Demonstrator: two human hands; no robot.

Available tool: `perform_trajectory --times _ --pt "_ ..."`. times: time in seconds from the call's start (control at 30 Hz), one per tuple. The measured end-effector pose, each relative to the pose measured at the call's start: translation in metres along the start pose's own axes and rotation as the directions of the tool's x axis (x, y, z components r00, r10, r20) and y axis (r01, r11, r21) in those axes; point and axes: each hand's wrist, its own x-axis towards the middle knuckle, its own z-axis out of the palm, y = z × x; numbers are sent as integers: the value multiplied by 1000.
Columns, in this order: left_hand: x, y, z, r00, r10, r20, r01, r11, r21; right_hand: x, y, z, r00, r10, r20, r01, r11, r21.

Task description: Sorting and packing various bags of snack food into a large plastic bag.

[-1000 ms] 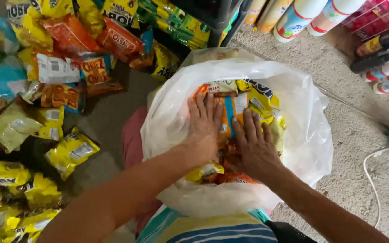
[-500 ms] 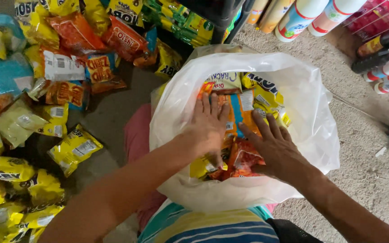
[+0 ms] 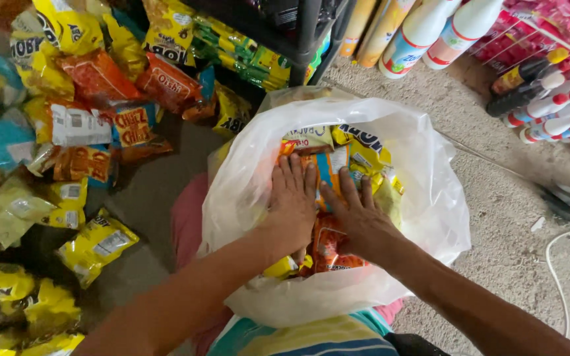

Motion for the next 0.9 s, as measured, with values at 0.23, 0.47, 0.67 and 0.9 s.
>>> perform_trajectory --times 0.23,0.47,0.67,0.9 --pt "29 12 -4 983 -47 -178 18 987 -162 22 35 -41 985 164 51 -170 974 151" --pt "64 15 -11 984 -1 -175 6 1000 25 58 57 -38 924 130 -360 -184 975 -120" --pt "44 8 -41 996 -9 89 4 998 56 48 82 -14 921 64 -385 -191 934 -302" --pt "53 -4 -51 999 27 32 -15 949 -315 44 61 -33 867 144 -477 -154 988 19"
